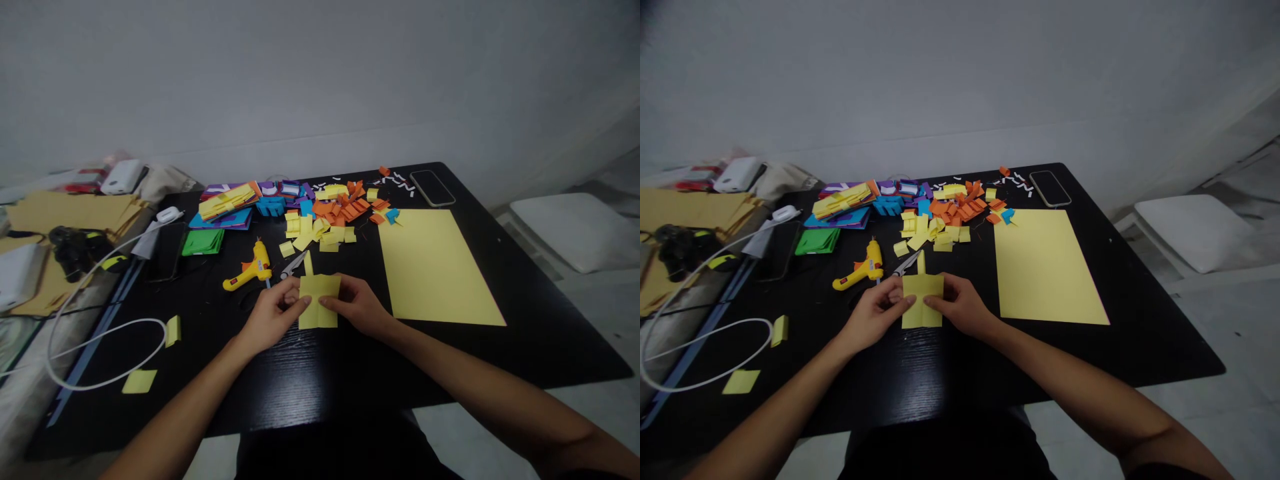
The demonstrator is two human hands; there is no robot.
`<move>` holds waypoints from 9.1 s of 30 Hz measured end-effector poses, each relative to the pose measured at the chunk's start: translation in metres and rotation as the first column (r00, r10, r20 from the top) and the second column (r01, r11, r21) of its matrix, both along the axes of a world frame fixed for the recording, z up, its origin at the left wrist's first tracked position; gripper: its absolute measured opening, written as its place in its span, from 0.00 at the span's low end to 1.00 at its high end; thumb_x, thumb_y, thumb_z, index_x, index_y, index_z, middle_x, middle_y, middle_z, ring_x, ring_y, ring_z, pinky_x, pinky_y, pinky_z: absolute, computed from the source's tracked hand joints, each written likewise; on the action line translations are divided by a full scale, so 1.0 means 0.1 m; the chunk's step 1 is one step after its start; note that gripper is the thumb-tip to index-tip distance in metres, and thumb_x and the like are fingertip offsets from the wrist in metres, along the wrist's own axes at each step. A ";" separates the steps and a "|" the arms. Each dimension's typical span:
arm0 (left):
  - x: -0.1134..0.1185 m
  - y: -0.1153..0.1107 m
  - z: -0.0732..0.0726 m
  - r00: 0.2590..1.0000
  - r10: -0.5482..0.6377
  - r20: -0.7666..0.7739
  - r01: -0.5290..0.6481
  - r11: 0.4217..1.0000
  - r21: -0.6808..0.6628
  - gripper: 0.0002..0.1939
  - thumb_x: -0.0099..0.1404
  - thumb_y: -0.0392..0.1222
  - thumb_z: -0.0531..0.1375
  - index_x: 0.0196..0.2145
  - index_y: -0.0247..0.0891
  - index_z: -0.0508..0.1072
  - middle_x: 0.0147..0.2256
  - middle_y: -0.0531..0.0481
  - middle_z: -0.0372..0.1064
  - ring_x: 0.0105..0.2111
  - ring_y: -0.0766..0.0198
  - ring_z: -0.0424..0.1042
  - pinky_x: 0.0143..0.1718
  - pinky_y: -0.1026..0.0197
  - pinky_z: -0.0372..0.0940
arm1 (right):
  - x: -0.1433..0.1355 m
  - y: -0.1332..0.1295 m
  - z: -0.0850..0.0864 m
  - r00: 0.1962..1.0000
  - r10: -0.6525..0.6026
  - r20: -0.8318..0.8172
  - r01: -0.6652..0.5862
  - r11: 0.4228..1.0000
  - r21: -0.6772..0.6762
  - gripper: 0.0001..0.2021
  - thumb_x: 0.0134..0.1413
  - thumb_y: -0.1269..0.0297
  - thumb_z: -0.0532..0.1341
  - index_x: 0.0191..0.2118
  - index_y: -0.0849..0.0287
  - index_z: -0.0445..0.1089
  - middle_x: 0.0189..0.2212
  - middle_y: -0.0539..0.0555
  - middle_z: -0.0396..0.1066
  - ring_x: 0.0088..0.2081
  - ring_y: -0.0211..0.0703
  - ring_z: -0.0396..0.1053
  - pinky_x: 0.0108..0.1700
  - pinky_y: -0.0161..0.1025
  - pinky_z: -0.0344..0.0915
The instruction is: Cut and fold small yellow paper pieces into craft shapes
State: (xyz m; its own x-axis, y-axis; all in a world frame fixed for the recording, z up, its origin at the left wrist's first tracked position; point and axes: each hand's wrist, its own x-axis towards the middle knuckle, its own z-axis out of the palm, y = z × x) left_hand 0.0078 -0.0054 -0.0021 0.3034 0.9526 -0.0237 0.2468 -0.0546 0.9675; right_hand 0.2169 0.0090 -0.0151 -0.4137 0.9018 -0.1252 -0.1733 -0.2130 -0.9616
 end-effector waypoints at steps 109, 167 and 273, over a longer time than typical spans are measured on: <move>0.00 -0.01 0.20 0.987 0.009 0.163 0.053 0.927 -0.372 0.14 0.55 0.49 0.72 0.30 0.34 0.82 0.23 0.51 0.72 0.21 0.70 0.65 0.23 0.68 0.57 | -0.01 -0.11 0.11 0.999 -0.021 -0.045 0.026 0.994 0.106 0.08 0.44 0.63 0.77 0.33 0.54 0.82 0.28 0.50 0.79 0.26 0.37 0.74 0.32 0.36 0.73; 0.03 -0.03 0.18 0.996 0.019 0.091 0.004 0.970 -0.245 0.13 0.58 0.47 0.70 0.29 0.32 0.79 0.23 0.53 0.70 0.22 0.71 0.63 0.23 0.69 0.57 | -0.01 -0.14 0.13 0.996 0.068 0.053 -0.072 0.994 0.083 0.14 0.56 0.54 0.69 0.34 0.60 0.73 0.25 0.51 0.76 0.27 0.38 0.74 0.34 0.37 0.72; -0.05 -0.01 0.06 0.998 -0.052 -0.037 0.061 0.954 0.292 0.14 0.63 0.38 0.70 0.47 0.38 0.80 0.36 0.49 0.82 0.35 0.64 0.80 0.39 0.65 0.76 | 0.01 -0.01 0.09 0.997 0.006 -0.076 -0.020 0.984 -0.177 0.14 0.46 0.62 0.75 0.39 0.57 0.77 0.36 0.50 0.80 0.34 0.39 0.75 0.41 0.38 0.69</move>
